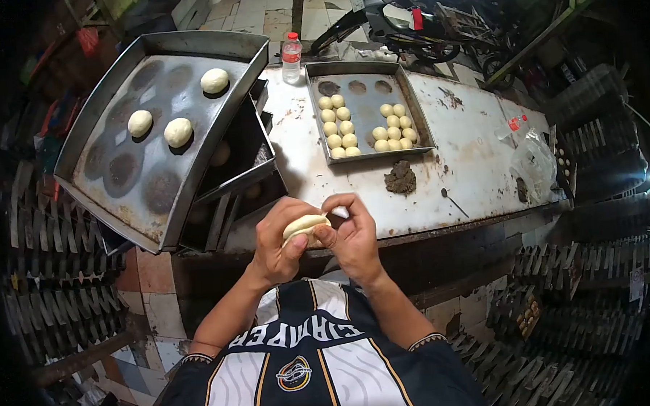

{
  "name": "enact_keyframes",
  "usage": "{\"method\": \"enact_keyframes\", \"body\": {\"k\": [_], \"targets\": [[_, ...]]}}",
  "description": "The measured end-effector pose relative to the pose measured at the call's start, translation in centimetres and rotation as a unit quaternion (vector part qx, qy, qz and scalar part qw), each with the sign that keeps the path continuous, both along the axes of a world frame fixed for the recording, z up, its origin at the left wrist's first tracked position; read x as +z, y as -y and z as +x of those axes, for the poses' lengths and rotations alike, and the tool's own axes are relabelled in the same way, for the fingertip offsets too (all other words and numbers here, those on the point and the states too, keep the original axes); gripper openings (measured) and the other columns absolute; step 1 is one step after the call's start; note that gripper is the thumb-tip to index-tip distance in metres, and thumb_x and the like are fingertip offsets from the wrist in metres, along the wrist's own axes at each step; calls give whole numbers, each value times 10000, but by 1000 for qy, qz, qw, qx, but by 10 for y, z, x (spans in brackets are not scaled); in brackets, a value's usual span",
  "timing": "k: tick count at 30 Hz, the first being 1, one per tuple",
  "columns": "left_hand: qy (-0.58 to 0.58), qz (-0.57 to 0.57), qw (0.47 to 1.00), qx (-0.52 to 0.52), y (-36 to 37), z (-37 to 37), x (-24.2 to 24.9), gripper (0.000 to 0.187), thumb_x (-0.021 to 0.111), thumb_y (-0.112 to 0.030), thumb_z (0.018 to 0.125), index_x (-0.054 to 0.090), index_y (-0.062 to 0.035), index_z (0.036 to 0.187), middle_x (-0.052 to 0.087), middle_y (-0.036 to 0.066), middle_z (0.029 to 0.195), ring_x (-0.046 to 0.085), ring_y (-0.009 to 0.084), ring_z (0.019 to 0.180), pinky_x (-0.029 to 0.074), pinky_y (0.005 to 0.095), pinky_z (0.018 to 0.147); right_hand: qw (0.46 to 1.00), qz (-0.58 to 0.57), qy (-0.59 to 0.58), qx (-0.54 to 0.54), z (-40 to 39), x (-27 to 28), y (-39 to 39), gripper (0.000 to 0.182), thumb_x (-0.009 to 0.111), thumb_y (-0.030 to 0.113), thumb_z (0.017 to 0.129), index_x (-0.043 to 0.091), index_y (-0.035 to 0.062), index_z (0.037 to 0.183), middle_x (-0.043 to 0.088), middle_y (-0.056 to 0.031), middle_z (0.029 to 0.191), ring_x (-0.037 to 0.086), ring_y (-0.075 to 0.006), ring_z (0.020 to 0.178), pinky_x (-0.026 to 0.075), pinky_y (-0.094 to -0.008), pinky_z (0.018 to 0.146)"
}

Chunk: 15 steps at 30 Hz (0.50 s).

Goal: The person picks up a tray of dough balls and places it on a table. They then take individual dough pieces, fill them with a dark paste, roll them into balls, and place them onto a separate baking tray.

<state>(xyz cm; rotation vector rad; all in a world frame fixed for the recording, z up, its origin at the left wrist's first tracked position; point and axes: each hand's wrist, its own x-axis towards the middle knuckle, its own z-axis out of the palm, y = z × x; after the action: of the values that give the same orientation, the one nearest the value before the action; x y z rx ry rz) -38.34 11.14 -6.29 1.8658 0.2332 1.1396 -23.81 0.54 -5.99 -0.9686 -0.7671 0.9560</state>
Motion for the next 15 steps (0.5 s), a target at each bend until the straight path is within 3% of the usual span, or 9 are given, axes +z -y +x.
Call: {"method": "enact_keyframes", "body": {"k": [1, 3, 4, 7, 8, 11, 12, 13, 15], "targets": [[25, -51, 998, -12, 0, -3, 0, 382, 547, -325, 1071, 692, 16, 1163, 712, 147, 1085, 697, 222, 976, 565, 372, 870, 998, -1, -67, 15, -6, 0, 1, 314, 804, 73, 961, 587, 0, 1176, 586, -85, 1097, 573, -70, 939, 496, -219, 756], [69, -148, 986, -34, 4, -10, 0, 421, 544, -353, 1069, 713, 27, 1135, 714, 165, 1059, 702, 258, 951, 556, 380, 865, 996, 25, 18, 78, -2, 18, 3, 271, 786, 37, 962, 590, 3, 1147, 592, -100, 1084, 579, -89, 950, 499, -224, 771], [118, -293, 945, -85, 7, -11, -3, 363, 602, -285, 1054, 713, 32, 1190, 710, 175, 1092, 702, 288, 970, 555, 376, 872, 992, 42, 60, 107, 4, 30, 3, 252, 777, 20, 963, 591, 5, 1132, 595, -107, 1078, 582, -98, 955, 501, -226, 779], [32, -32, 998, 43, 3, -7, 11, 291, 656, -180, 1031, 714, 16, 1238, 702, 155, 1133, 695, 259, 1014, 550, 368, 897, 963, 122, 232, 66, 21, 50, -10, 409, 799, -84, 820, 594, 5, 1162, 597, -144, 1106, 605, -185, 1023, 506, -300, 885], [39, -13, 996, 73, 6, -1, 10, 316, 704, -116, 1009, 693, 3, 1301, 693, 120, 1170, 676, 204, 1061, 545, 354, 933, 957, 168, 232, 33, 18, 51, -12, 530, 823, -61, 758, 588, 30, 1224, 620, -152, 1198, 622, -241, 1085, 485, -363, 966], [11, -284, 959, 12, 18, 17, 37, 366, 701, -169, 1020, 663, 16, 1333, 688, 95, 1172, 657, 154, 1081, 540, 322, 944, 854, 185, 486, -2, 30, 56, -11, 625, 870, -5, 746, 577, 70, 1293, 627, -144, 1312, 630, -301, 1143, 460, -419, 1015], [0, -338, 939, -63, 9, 26, 23, 411, 674, -224, 1045, 634, 30, 1367, 681, 79, 1195, 644, 129, 1075, 538, 290, 923, 826, 187, 530, -50, 33, 47, -12, 653, 908, 49, 721, 602, 95, 1296, 643, -125, 1355, 629, -339, 1181, 445, -453, 1037], [23, -479, 866, -143, 7, 35, 11, 472, 646, -265, 1067, 586, 48, 1415, 674, 85, 1236, 642, 135, 1096, 530, 285, 936, 835, 176, 512, -98, 37, 33, -14, 552, 902, 91, 755, 645, 93, 1243, 685, -109, 1272, 631, -330, 1165, 447, -449, 1013], [20, -423, 891, -163, 7, 43, 6, 541, 663, -299, 1060, 545, 54, 1452, 673, 93, 1249, 643, 147, 1111, 521, 287, 958, 864, 133, 474, -106, 53, 21, -11, 342, 864, 109, 807, 708, 94, 1111, 712, -88, 1213, 636, -319, 1145, 429, -434, 1008]]}}
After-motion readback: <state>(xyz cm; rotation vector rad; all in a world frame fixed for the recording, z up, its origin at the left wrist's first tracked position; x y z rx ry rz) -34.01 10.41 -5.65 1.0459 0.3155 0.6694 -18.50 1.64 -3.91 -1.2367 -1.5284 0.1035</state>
